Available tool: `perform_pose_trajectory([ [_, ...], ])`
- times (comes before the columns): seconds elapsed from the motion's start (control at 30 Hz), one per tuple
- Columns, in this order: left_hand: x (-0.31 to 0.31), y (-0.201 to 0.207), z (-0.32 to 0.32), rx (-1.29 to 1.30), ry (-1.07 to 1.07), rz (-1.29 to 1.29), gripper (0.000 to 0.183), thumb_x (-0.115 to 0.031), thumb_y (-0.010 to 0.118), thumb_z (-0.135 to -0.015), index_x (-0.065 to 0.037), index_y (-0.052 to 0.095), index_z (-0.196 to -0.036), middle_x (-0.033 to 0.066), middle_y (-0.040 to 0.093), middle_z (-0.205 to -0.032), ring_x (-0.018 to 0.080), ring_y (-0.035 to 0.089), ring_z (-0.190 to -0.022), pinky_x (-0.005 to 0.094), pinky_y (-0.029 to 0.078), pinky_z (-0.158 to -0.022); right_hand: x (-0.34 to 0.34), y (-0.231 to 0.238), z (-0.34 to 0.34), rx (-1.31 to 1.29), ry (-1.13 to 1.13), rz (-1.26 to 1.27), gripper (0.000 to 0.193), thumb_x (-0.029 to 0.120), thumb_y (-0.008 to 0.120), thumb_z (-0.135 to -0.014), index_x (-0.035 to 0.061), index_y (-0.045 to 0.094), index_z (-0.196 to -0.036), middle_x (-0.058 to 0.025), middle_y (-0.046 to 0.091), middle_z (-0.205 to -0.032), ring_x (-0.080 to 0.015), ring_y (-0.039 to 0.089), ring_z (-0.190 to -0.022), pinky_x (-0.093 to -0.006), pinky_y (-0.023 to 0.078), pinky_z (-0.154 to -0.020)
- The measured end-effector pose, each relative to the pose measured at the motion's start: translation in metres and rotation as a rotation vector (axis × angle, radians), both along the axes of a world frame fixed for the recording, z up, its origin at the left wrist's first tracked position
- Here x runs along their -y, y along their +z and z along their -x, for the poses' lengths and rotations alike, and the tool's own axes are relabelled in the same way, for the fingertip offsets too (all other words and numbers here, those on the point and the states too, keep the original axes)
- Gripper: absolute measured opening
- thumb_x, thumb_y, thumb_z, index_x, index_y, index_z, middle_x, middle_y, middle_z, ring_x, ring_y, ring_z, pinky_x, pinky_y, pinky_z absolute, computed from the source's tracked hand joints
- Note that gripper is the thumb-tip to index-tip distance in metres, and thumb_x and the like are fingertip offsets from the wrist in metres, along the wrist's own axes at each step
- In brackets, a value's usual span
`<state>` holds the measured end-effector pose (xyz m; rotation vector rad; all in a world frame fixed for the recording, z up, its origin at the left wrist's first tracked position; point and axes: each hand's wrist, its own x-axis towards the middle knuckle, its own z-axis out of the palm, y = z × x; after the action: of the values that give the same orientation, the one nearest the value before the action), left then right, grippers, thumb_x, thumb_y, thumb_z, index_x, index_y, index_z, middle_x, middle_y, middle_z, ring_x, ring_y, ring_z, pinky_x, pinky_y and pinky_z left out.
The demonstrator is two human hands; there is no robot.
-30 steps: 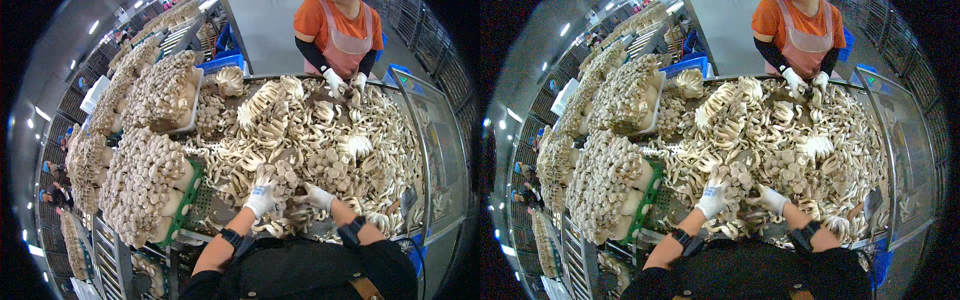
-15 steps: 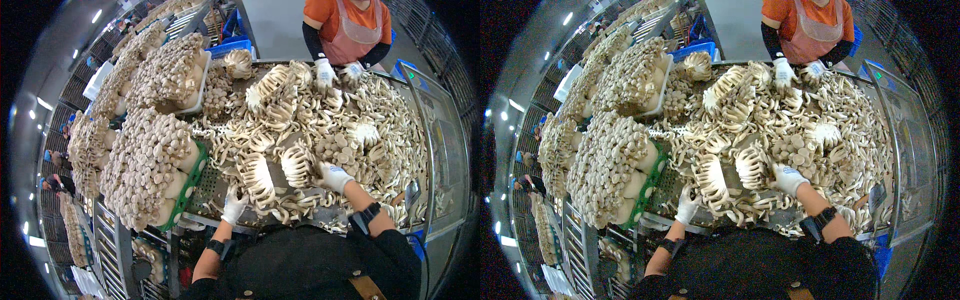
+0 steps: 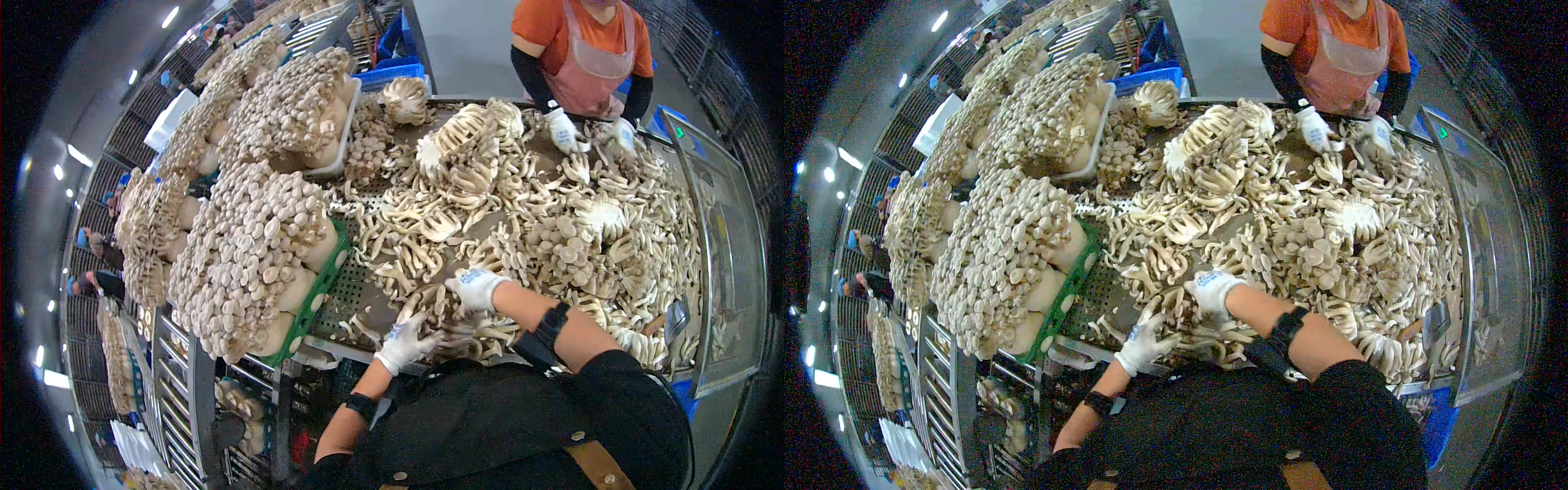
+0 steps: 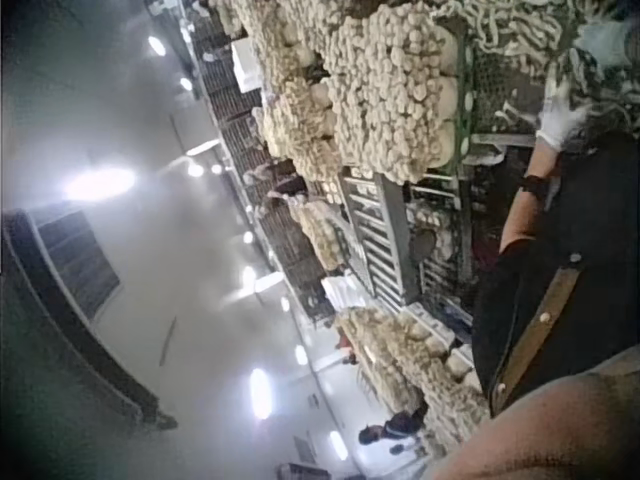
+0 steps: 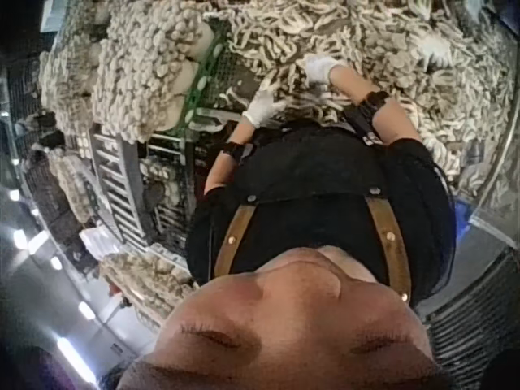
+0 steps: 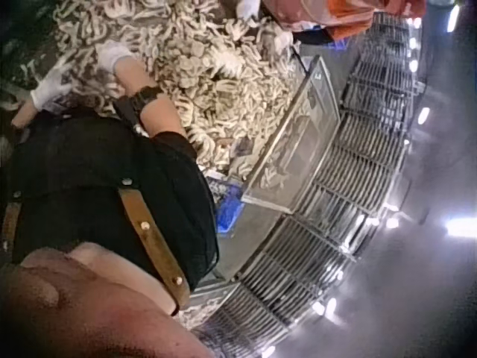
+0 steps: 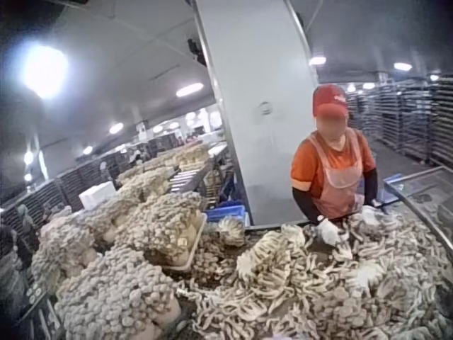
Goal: Break apart large mushroom clusters and sort individual mushrooms into trays on a moving conveyor belt system.
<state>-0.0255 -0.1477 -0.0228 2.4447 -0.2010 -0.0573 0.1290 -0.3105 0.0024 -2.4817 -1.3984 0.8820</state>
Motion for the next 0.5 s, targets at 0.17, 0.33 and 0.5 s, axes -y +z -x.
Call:
perform_pose_trajectory([
  [0.17,0.017,-0.025,0.005,-0.028,0.060,0.091,0.052,-0.030,0.073,-0.070,0.002,0.055,-0.108,0.0279,0.035,-0.134,0.0416,0.036,-0.123,0.0411,0.031,-0.102,-0.006,-0.013,0.014,-0.169,-0.004,0.022,0.062,0.030,0.075,-0.066,0.0001,0.050,-0.114,-0.0254,0.057,-0.105,-0.0345,0.058,-0.098,-0.0418,0.046,-0.083],
  [0.33,0.004,-0.018,0.010,-0.021,-0.069,0.110,0.047,-0.027,0.073,-0.071,0.000,0.058,-0.106,0.0259,0.039,-0.132,0.0387,0.040,-0.121,0.0401,0.035,-0.100,0.039,-0.062,-0.014,-0.276,-0.072,-0.116,0.056,0.035,0.074,-0.067,0.0048,0.060,-0.112,-0.0206,0.063,-0.096,-0.0280,0.061,-0.085,-0.0370,0.047,-0.076],
  [0.5,-0.026,-0.031,0.049,-0.041,0.167,0.080,0.042,-0.027,0.070,-0.074,0.000,0.058,-0.103,0.0245,0.043,-0.129,0.0372,0.040,-0.122,0.0399,0.037,-0.098,0.119,-0.049,0.006,-1.279,-0.729,-0.923,0.036,0.003,0.054,-0.081,-0.0018,0.053,-0.118,-0.0148,0.060,-0.112,-0.0196,0.060,-0.095,-0.0327,0.050,-0.082],
])
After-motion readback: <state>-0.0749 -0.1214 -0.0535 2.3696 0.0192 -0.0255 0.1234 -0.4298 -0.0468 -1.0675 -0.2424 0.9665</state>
